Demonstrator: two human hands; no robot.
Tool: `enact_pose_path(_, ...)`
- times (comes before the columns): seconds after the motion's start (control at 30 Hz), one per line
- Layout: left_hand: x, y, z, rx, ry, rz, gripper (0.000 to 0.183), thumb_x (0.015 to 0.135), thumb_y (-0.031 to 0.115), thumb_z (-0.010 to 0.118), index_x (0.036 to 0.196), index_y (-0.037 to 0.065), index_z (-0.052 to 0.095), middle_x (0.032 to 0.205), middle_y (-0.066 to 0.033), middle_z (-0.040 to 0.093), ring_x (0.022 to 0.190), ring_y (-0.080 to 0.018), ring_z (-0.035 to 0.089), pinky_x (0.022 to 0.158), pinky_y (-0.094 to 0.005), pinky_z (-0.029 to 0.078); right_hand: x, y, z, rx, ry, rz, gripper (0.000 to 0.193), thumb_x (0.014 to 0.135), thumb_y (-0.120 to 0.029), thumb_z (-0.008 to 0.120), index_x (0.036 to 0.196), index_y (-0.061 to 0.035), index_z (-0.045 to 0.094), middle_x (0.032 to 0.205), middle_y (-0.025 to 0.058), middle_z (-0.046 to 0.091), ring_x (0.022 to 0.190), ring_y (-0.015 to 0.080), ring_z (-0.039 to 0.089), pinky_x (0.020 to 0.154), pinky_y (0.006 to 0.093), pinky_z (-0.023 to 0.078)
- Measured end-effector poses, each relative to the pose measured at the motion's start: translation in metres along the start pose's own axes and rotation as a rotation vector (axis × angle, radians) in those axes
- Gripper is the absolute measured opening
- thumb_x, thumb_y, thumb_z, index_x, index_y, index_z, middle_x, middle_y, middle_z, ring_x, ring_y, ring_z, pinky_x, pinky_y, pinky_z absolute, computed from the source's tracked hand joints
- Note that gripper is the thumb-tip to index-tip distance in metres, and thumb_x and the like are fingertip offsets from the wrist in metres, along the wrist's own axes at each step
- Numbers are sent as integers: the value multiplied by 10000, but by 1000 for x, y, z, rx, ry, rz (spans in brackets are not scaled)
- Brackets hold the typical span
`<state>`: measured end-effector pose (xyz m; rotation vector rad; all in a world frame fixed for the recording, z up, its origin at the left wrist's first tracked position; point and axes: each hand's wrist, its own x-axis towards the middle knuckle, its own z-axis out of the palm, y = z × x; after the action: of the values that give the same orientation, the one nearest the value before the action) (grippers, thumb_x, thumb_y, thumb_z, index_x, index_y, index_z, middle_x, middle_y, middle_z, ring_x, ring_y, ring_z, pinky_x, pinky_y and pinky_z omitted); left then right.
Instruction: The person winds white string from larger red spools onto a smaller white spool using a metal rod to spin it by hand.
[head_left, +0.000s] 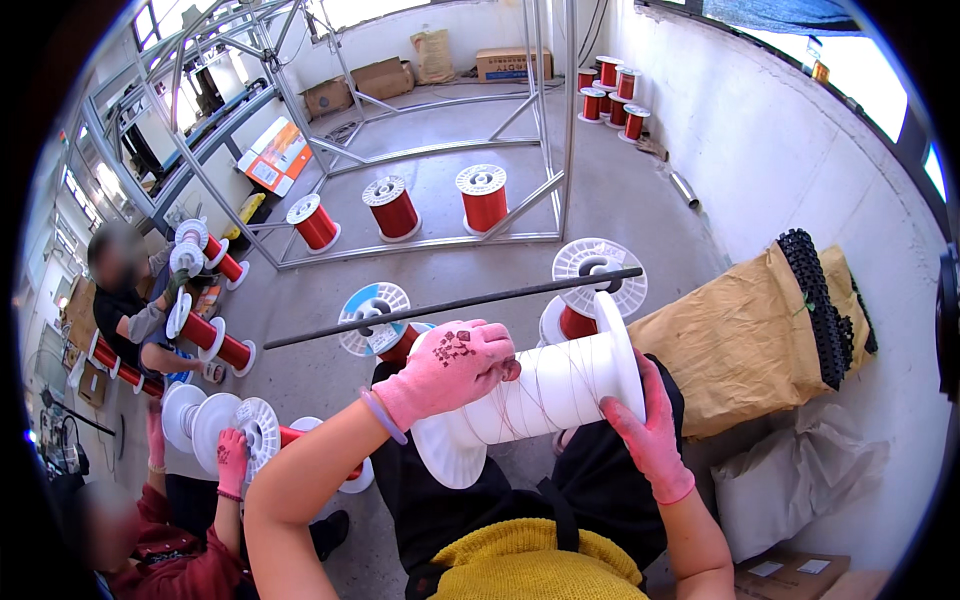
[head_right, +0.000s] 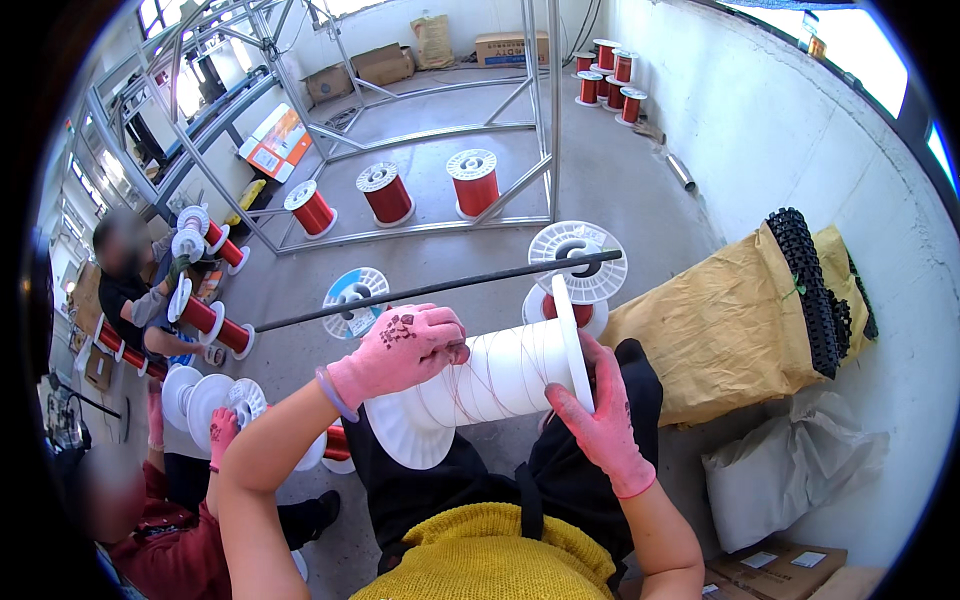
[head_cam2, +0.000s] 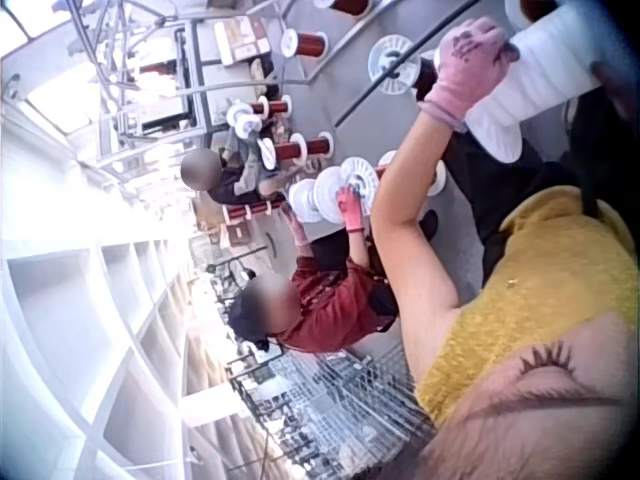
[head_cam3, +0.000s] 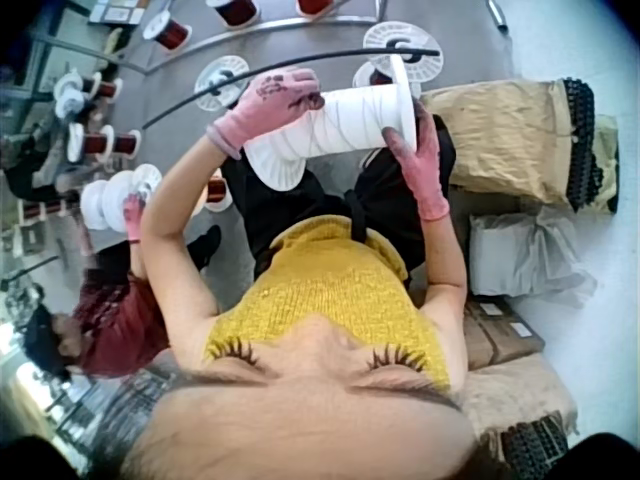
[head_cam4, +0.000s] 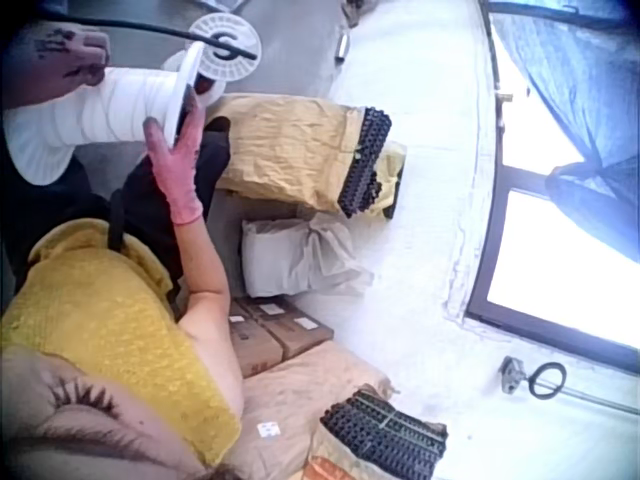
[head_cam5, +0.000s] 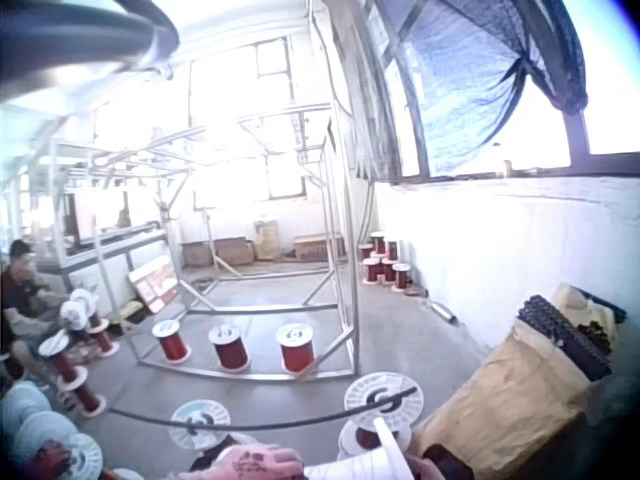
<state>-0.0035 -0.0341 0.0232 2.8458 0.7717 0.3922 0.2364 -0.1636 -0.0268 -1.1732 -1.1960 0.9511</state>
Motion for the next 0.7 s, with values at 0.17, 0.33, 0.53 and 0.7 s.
enact_pose_path(0.17, 2, 2, -3, 58, -21, 30, 95, 829, 156, 574, 854, 95, 643, 896, -35, 603, 871, -226, 615, 763, -357, 518, 1, -6, -1, -81, -57, -58, 632, 830, -156, 669, 1367, 8, 380, 1231, 102, 499, 1112, 183, 510, 960, 333, 417)
enact_pose_path(0.33, 7, 3, -7, 48, -73, -20, 100, 829, 132, 573, 866, 68, 641, 938, -52, 612, 880, -244, 616, 769, -365, 517, 1, -8, 1, 5, -27, -36, 639, 819, -172, 681, 1362, 4, 391, 1210, 98, 501, 1078, 177, 516, 938, 327, 423)
enact_pose_path(0.53, 10, 3, -9, -523, -115, -196, 137, 852, 73, 555, 935, 35, 657, 960, -53, 609, 890, -208, 600, 810, -328, 487, 1, -8, -4, -25, -59, -76, 633, 809, -175, 689, 1351, -3, 409, 1166, 92, 504, 1046, 172, 521, 912, 322, 428)
enact_pose_path(0.7, 9, -5, -9, -658, -173, -222, 129, 860, 65, 563, 950, 33, 650, 940, -44, 588, 879, -186, 579, 820, -306, 474, 1, -17, -11, -162, -88, -183, 632, 798, -173, 697, 1343, -4, 426, 1097, 89, 500, 985, 171, 526, 861, 305, 438)
